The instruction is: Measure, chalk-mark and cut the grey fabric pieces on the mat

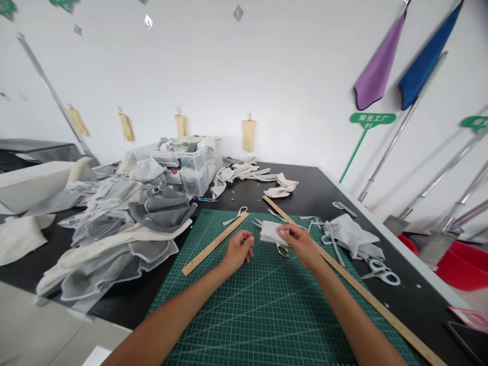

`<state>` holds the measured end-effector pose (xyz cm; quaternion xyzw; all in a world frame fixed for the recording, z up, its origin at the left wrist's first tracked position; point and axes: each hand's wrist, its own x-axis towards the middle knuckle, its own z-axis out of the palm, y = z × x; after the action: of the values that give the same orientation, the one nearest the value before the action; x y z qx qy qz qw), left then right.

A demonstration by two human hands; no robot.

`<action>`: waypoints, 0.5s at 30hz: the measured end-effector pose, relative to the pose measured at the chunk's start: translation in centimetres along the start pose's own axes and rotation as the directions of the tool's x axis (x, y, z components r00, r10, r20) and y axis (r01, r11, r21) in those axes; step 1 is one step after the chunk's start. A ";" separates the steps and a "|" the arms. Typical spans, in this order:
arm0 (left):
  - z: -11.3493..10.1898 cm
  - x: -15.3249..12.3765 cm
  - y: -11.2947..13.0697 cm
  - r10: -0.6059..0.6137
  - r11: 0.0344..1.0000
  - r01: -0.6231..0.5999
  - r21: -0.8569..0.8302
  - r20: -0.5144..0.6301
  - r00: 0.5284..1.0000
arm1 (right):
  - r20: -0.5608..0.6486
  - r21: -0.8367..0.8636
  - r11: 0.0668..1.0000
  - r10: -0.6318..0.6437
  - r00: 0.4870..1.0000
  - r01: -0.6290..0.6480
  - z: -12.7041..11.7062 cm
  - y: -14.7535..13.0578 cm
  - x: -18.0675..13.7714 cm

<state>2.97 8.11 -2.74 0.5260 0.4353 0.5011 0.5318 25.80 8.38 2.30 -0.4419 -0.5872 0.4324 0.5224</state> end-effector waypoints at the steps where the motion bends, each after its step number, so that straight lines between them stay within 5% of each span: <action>1: 0.0 -0.1 0.1 0.007 0.999 -0.007 0.041 0.003 1.000 | -0.128 -0.068 0.997 -0.045 0.991 0.037 -1.3 -0.1 0.4; 2: 0.0 -0.2 0.2 0.029 0.996 -0.029 0.083 0.002 1.000 | -0.271 -0.149 0.987 -0.101 0.957 0.062 -2.8 0.0 0.8; 5: -0.3 -0.4 1.0 0.163 0.967 -0.163 0.195 0.015 0.987 | -0.606 -0.397 0.918 -0.274 0.747 0.015 -7.6 1.1 1.7; 9: -1.7 0.0 2.9 0.360 0.871 -0.301 0.387 -0.086 0.929 | -0.734 -0.612 0.732 -0.383 0.561 -0.301 -13.2 3.5 2.1; 12: -3.9 0.8 4.7 0.453 0.807 -0.266 0.528 -0.263 0.852 | -0.756 -0.622 0.667 -0.374 0.538 -0.410 -16.1 4.5 1.9; 15: -7.3 1.7 6.2 0.621 0.603 -0.198 0.773 -0.299 0.724 | -0.744 -0.641 0.594 -0.326 0.584 -0.486 -18.1 5.2 1.7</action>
<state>-4.50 10.30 3.07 0.6096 0.5808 0.5394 0.0112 44.10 12.09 -0.86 -0.8002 -0.3853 -0.1032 0.4478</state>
